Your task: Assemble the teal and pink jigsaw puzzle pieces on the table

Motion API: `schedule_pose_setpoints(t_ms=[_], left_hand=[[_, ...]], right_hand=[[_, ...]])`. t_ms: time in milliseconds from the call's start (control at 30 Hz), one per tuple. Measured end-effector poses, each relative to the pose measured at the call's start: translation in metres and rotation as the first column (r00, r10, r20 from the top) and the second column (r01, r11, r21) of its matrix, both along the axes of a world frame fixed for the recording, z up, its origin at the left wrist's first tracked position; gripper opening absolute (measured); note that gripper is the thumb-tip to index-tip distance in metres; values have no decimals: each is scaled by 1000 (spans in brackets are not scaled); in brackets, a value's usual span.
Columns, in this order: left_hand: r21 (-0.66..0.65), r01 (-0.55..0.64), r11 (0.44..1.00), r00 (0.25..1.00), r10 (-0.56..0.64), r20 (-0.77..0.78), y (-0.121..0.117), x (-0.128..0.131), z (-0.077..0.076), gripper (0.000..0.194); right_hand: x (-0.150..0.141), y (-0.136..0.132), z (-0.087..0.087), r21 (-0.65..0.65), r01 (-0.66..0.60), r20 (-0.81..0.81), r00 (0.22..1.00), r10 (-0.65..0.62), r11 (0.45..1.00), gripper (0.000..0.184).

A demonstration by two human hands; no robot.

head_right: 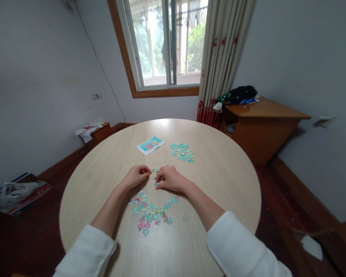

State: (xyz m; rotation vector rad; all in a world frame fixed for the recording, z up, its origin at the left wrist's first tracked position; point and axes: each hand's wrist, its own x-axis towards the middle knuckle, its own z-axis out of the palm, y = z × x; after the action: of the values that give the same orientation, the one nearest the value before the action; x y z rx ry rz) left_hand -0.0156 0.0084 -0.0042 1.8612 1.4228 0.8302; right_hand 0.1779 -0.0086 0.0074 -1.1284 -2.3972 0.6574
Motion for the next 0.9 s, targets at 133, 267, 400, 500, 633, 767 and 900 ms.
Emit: schedule_pose_setpoints(t_ms=[133,267,400,500,633,767,900], left_hand=[[-8,15,1000,1000,-15,-4,-1,0,1,14],[-11,21,1000,1000,-21,-2,-1,1,2,14],[-13,20,1000,1000,-20,6,-2,1,3,14],[-12,21,1000,1000,-21,5,-2,2,3,14],[-19,16,1000,1000,-16,7,-3,2,5,14],[-15,17,1000,1000,-17,11,-3,2,5,15],[-24,8,1000,1000,-8,4,-2,1,4,15]], right_hand=[[0,1,0,-9,-5,-14,1000,5,1000,13],[0,1,-1,-23,-1,-14,1000,1,1000,14],[1,1,0,-36,-6,-25,1000,5,999,15],[1,0,1,-48,-13,-34,999,11,999,15],[1,0,0,-39,-7,-30,1000,5,999,16],[1,1,-1,-31,-4,-26,1000,3,1000,17],[1,2,-1,-20,-22,-31,999,21,1000,15]])
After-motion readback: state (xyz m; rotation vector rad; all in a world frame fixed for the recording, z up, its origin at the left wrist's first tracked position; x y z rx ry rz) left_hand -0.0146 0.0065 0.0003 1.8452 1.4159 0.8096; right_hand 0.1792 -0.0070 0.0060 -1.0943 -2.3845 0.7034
